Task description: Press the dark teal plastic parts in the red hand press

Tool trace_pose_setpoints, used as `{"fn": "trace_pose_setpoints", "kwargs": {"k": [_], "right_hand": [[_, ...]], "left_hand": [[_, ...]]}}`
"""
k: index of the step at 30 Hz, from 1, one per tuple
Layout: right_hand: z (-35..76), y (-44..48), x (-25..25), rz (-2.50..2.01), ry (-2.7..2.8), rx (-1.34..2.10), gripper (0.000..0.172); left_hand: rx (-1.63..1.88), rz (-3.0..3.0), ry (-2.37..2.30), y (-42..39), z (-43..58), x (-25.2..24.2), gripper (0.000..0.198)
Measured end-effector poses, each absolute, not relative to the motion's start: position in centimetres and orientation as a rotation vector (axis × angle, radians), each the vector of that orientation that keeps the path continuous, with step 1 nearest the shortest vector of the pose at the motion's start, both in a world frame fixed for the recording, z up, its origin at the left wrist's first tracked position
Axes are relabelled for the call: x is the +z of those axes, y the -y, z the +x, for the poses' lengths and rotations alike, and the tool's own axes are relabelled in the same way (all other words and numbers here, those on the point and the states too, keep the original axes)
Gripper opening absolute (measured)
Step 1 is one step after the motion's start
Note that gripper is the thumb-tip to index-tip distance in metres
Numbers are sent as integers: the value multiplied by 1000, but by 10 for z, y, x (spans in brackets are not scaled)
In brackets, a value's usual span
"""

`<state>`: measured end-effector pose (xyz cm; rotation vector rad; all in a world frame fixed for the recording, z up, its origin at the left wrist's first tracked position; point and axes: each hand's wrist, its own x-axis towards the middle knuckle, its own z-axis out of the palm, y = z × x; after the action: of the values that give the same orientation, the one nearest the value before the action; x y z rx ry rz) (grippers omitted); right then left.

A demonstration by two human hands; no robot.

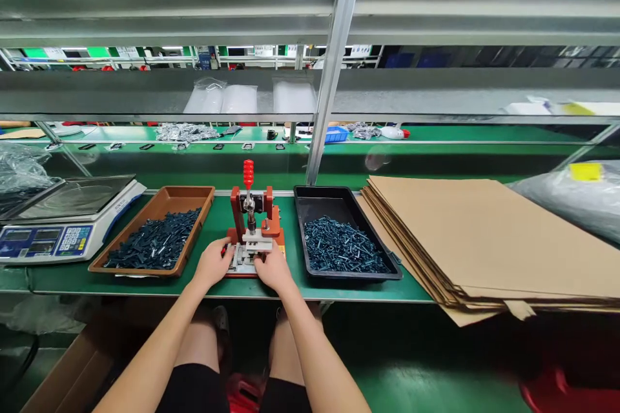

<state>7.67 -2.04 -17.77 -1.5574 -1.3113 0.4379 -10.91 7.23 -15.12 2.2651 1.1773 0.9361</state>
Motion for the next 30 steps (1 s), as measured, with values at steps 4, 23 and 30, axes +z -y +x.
{"fn": "trace_pose_setpoints", "kwargs": {"k": [4, 23, 30], "right_hand": [[70, 15, -176, -1591, 1272, 440, 42], [-37, 132, -166, -1396, 1759, 641, 28], [127, 113, -131, -1847, 1305, 120, 23]], "left_hand": [[996, 1876, -1149, -85, -111, -173, 45], [819, 927, -1036, 94, -191, -222, 65], [446, 1757, -1728, 40, -360, -233, 39]]}}
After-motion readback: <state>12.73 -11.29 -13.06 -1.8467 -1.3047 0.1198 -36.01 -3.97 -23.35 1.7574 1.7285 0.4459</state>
